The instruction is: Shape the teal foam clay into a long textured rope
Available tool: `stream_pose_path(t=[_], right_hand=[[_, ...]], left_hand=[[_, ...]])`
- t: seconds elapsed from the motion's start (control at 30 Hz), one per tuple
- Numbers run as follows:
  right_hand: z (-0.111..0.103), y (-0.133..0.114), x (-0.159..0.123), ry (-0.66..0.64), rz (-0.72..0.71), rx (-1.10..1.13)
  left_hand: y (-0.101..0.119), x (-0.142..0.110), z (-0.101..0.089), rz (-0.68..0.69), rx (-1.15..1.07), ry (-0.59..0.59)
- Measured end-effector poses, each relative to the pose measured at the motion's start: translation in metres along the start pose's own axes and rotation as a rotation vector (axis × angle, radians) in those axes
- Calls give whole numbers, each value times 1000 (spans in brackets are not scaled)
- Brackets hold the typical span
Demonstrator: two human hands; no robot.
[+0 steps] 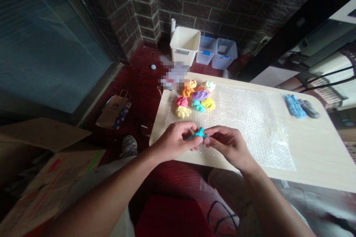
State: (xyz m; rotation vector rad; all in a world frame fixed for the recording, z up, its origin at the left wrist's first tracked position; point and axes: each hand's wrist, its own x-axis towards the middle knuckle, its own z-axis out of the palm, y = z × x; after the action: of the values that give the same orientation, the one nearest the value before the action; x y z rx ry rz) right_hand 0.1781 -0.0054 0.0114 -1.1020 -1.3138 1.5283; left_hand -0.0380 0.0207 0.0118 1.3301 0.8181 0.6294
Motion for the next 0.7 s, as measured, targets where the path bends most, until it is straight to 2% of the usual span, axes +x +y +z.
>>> stream_pose_path(t=[0.17,0.37,0.6,0.7], right_hand=[[1,-3,1,5,66,3],[3,1,3,51,55,-34],[3,3,2,41,70,115],[3,3,0,29,35,73]], left_hand=[[3,0,0,120,196,60],[0,0,0,132,259,72],[-3,0,2,70,112,32],[-4,0,3,34,15,39]])
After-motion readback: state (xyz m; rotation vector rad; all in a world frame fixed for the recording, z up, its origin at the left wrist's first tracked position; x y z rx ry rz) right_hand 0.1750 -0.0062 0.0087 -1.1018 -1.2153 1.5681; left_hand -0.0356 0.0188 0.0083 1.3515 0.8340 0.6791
